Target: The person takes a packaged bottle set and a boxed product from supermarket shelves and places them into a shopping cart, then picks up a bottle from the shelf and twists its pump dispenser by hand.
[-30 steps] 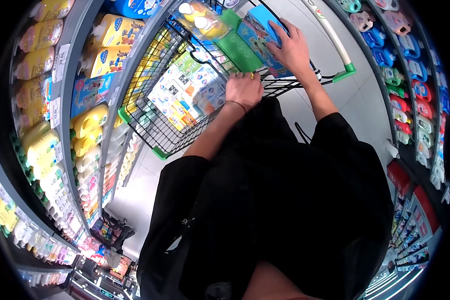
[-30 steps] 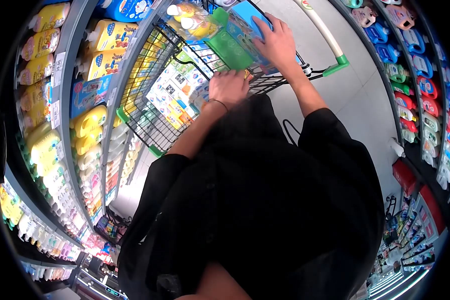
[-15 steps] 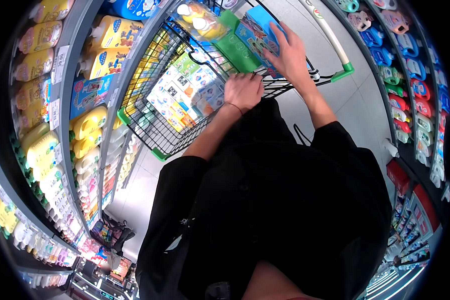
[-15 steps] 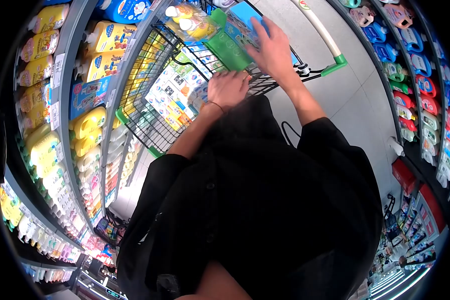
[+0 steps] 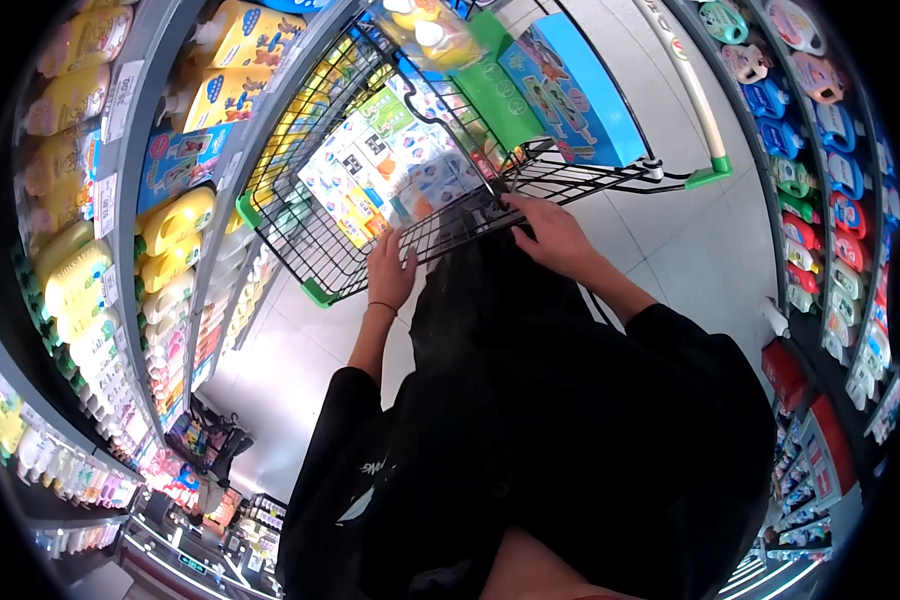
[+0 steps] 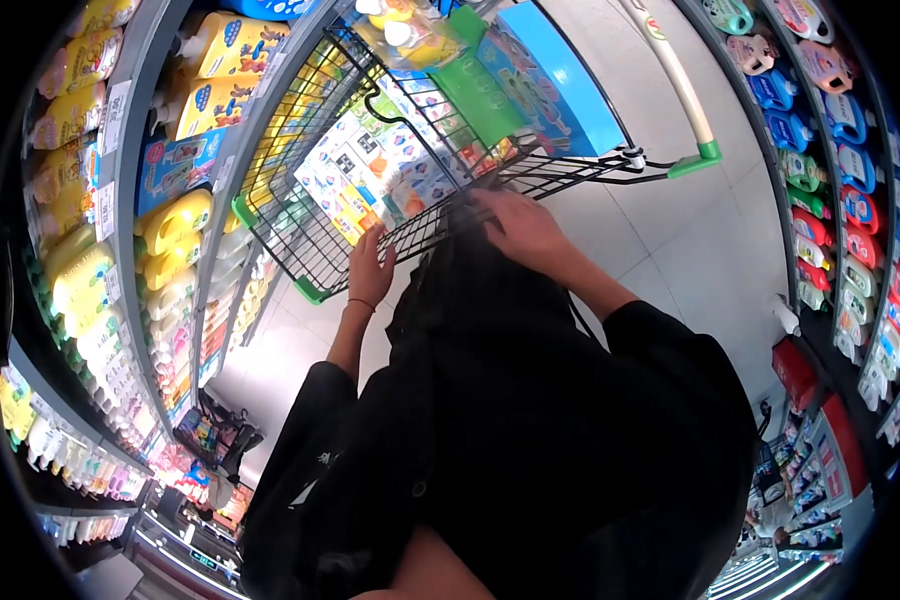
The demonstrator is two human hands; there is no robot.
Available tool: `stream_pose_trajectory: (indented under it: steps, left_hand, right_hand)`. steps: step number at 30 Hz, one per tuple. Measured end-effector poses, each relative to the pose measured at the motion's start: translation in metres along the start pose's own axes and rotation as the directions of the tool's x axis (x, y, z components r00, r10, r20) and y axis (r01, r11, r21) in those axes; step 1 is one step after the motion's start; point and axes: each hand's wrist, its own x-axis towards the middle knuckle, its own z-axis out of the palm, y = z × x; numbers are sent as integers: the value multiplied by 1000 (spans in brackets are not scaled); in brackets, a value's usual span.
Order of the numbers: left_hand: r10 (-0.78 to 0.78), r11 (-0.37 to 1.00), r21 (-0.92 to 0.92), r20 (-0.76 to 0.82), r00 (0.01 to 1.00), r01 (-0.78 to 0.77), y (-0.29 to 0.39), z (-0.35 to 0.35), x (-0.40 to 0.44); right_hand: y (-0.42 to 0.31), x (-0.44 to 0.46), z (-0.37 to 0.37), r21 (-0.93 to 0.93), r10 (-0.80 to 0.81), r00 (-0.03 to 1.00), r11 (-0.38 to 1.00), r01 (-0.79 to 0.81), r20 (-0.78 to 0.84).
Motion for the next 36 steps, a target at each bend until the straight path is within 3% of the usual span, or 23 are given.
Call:
stream_pose_trajectory:
  steps: [2,3,4,6,7,10,14,15,18,23,33,36]
  left_hand:
    - [-237,960,179,115,965,214,-63,25,-37]
    - [-401,914,165,216,890,371,-72,20,-40]
    - [-543,839,162,319,777,520,-78,19,-45]
    - [-580,813,316,372,724,489,-88,25,-52]
    - [-473,876,252,281,835,412,-92,31,-58]
    - [-487,871,290,389,782,397,-93,31,-48]
    - [-507,860,256,539,673,443,-90,12,-33]
    - [-511,850,229,577,637,474,-89,6,-29]
    - [-445,878,138,588,675,458,-98,11,-25]
    - [-420,901,151,542,728,407,-112,33,-28]
    - [-384,920,108,429,818,376,-115,32,-57]
    - [-388,911,70,480,787,406,-110,21,-72]
  right_hand:
    - [13,-6,4,31,46,999,998,-46,-10]
    - [18,-9,4,-5,100,995,995,-100,-9]
    - [24,-7,4,-118,34,999,992,-35,-9]
    - [32,-8,2,-331,-99,995,938,103,30]
    - [37,-10,5,-404,-105,991,906,128,80]
    - [39,-4,18,-526,-8,979,843,116,204]
    - [41,4,39,-661,-67,986,735,152,151]
    - [39,9,42,-672,-1,987,732,112,164]
    - [29,12,50,-758,134,983,652,8,126]
    - [23,21,63,-880,292,953,469,-69,81]
    - [18,13,83,-885,323,946,448,-127,28]
    - [10,5,90,-877,341,940,458,-145,23]
